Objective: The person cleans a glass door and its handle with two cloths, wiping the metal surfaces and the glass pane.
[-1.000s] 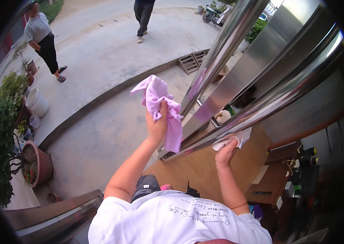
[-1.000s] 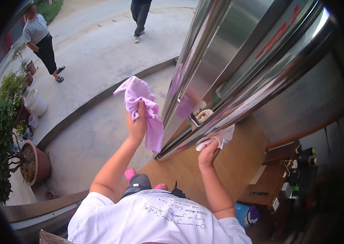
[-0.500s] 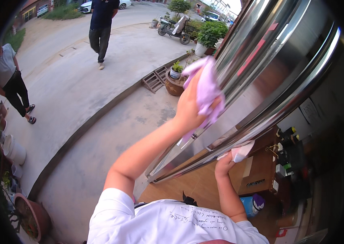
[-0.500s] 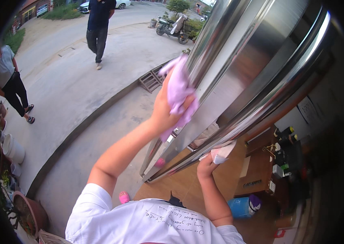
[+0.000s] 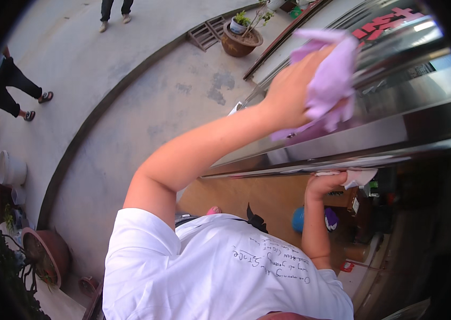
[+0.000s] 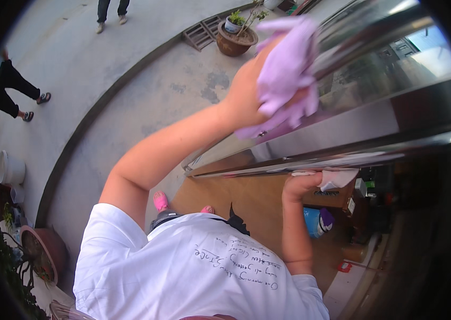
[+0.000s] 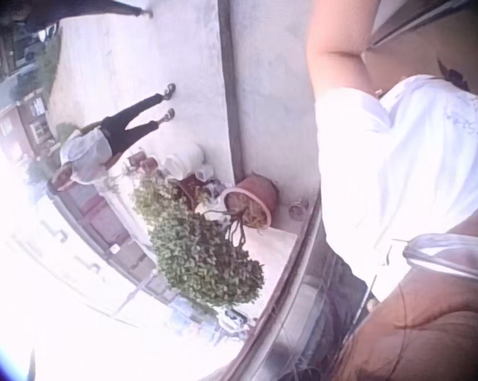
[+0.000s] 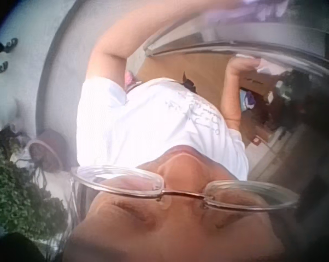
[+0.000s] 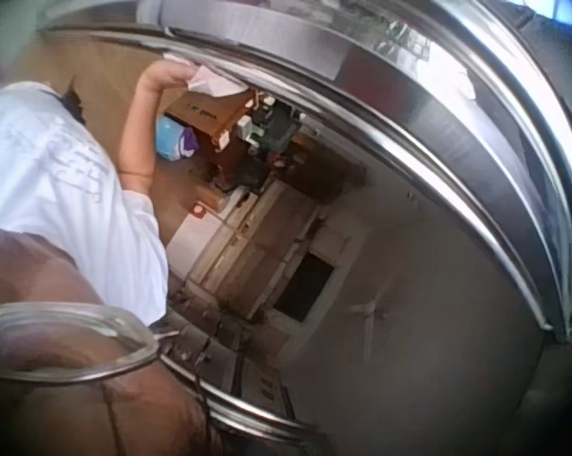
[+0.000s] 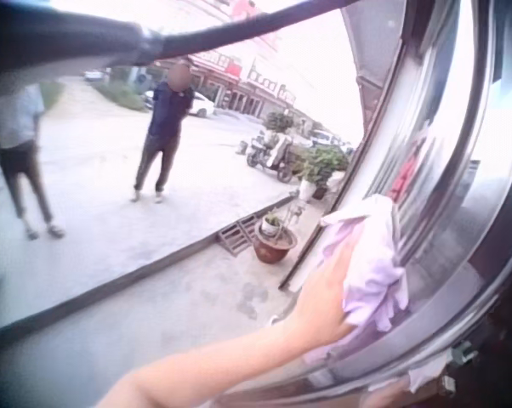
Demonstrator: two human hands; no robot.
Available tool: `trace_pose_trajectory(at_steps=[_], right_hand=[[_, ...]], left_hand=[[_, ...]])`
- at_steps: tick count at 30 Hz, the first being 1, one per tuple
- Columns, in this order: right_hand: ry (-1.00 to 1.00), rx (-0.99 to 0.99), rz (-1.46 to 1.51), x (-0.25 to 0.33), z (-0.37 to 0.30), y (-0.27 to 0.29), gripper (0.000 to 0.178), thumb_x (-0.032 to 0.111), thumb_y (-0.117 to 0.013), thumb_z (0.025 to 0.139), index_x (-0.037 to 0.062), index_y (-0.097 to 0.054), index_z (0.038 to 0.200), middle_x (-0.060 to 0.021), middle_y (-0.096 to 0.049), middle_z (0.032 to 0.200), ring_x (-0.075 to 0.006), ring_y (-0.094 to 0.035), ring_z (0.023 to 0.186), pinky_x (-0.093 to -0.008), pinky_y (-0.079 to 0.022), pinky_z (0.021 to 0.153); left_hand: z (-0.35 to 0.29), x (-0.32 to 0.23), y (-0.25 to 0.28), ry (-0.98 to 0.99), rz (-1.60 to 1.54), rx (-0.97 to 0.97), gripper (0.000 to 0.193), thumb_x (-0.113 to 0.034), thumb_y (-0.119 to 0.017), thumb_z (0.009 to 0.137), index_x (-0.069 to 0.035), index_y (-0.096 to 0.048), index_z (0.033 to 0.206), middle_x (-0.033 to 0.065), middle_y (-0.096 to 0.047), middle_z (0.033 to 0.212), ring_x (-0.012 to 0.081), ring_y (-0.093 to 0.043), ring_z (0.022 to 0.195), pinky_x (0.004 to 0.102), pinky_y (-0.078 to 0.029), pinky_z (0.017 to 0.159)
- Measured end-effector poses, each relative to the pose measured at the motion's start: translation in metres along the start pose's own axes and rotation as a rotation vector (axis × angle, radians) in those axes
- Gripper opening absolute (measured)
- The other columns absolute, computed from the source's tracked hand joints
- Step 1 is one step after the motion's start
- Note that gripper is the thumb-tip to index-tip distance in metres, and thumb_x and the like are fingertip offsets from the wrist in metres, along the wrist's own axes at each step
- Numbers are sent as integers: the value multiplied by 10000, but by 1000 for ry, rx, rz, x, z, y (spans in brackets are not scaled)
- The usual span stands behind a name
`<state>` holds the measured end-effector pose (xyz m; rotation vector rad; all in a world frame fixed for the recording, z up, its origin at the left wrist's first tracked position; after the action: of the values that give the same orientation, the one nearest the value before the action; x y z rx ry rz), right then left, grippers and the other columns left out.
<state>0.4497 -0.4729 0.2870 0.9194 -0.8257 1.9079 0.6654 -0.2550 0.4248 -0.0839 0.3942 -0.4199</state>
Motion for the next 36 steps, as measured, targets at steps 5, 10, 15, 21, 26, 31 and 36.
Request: trace_pose_trajectory(at_steps=[5,10,15,21,26,31,36], right_hand=[[6,-63,-44,-3,-13,-2,667,491,-289,990,34,-289,1476,-106,-355,1490,-232,-379,1348,-383,-309,1151],[75,-3,-113,-20,-23,0,683,468,-310,1009,36,-192,1524,-113,-236,1569,-239,-288,1413,-378,-237,1182],[45,53,-157,-46,-35,9,686,529,-315,1005,82,-241,1520,-81,-284,1565,-250,-335,1406,-394,-267,1188],[4,174,-160,-53,-37,7,711,570,-318,1002,115,-208,1538,-76,-265,1574,-250,-327,1413,-399,-271,1185],[-40,76,-89,-38,-42,-9,740,560,-247,1017,43,-162,1540,-136,-221,1571,-245,-282,1423,-389,-259,1181],[79,-12,-159,-6,-47,-35,762,595,-238,1003,39,-210,1523,-134,-268,1545,-265,-342,1386,-410,-326,1148],[-182,-2,-156,-39,-46,-15,719,570,-215,998,22,-342,1445,-145,-395,1455,-292,-433,1303,-416,-375,1110]], left_hand=[[-219,91,35,746,105,218,726,-230,-781,753,-98,-464,1393,157,-613,1212,368,-600,1089,434,-483,942],[-449,142,98,1009,530,289,615,-206,-736,820,-44,-471,1351,207,-551,1253,427,-487,1188,467,-405,1034],[-517,124,100,1261,300,231,518,-68,-547,864,13,-428,1361,272,-498,1298,472,-482,1197,458,-388,1052],[-491,83,56,1025,241,407,692,-217,-629,900,51,-317,1456,279,-336,1495,423,-306,1407,413,-244,1187],[-439,76,41,893,309,351,762,-240,-724,808,18,-361,1427,263,-416,1414,419,-382,1341,441,-290,1153],[-297,25,11,703,242,138,702,-203,-744,732,-52,-449,1351,206,-505,1251,408,-479,1180,470,-384,1006],[-183,-27,-8,517,331,-103,820,-153,-699,717,39,-349,1433,245,-451,1347,442,-443,1211,526,-329,1037]])
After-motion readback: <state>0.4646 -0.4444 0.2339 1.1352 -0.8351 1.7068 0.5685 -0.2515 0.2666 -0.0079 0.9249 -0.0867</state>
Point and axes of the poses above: each hand's wrist, its own z-axis towards the middle knuckle, its own y-axis out of the back of the hand, x = y × z, the point moved 10 cm from there along z, towards the middle knuckle
